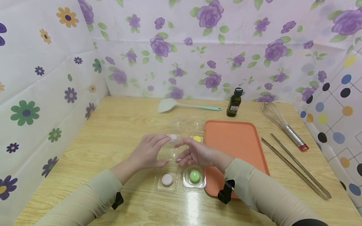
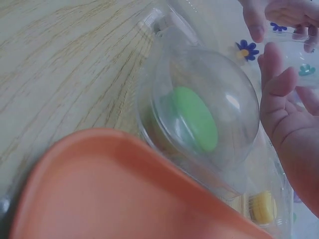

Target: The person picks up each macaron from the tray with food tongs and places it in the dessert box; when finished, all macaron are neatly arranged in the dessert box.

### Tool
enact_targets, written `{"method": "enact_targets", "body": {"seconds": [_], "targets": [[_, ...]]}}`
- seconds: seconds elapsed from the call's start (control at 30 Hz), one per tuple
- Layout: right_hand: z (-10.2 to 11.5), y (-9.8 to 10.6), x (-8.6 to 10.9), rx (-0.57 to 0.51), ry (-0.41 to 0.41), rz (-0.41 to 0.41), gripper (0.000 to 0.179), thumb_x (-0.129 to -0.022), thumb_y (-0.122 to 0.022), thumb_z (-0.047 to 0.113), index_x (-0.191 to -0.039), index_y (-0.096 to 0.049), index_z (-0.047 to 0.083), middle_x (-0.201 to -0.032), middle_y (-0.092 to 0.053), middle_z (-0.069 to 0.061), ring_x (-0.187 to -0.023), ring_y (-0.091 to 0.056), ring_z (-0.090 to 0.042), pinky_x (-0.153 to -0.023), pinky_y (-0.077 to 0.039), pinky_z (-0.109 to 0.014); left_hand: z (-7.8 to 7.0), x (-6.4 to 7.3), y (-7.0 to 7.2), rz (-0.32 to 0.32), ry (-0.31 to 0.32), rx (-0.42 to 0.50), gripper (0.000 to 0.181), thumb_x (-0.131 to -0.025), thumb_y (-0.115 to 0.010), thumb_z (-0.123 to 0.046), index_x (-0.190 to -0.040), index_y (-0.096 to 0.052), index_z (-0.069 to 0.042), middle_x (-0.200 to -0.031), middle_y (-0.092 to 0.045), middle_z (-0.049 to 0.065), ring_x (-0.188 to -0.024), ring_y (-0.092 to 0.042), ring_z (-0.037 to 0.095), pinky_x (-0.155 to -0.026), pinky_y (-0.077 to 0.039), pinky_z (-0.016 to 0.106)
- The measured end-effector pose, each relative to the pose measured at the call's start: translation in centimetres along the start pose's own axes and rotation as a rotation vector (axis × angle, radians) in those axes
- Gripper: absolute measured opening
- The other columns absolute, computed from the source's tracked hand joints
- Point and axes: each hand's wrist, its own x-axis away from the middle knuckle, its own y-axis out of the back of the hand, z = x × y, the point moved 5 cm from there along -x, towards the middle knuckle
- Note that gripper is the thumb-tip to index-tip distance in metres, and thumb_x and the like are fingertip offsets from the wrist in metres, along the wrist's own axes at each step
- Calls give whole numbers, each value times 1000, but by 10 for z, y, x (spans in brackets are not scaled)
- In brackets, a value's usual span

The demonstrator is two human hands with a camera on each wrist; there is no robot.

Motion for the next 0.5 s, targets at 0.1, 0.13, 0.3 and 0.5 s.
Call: {"method": "enact_targets", "body": {"seconds": [0.1, 0.13, 0.3, 0.5], "targets": [[-1, 2, -1, 13, -4, -27, 63, -96, -31, 48, -142, -29, 5, -97, -64, -15, -80, -62, -21, -69, -47, -25, 0, 0, 0, 23, 10, 15, 92, -57, -82, -41, -130, -40, -6, -125, -46, 11, -108, -46, 27, -87, -41, 44], [-1, 2, -1, 18, -8, -44, 64, -95, -34, 49, -142, -30, 6, -97, -64, -15, -80, -61, -21, -70, -47, -26, 0, -1, 0, 42, 28, 31, 90, -57, -82, -42, -130, -41, -6, -125, -46, 11, -108, -46, 27, -88, -40, 44], [-3, 7, -1, 82, 14, -106, 63, -92, -44, 47, -141, -34, 9, -101, -62, -19, -87, -61, -27, -77, -50, -34, 3, -3, -3, 193, 206, 178, 82, -64, -79, -43, -130, -46, -5, -126, -51, 12, -112, -47, 28, -96, -36, 48], [-1, 9, 2, 243, 97, -134, 52, -93, -54, 29, -139, -38, 10, -113, -57, -23, -101, -59, -34, -88, -48, -39, 8, 1, -15, 375, 396, 443, 65, -77, -72, -38, -129, -51, -6, -118, -57, 6, -111, -50, 25, -96, -38, 47]]}}
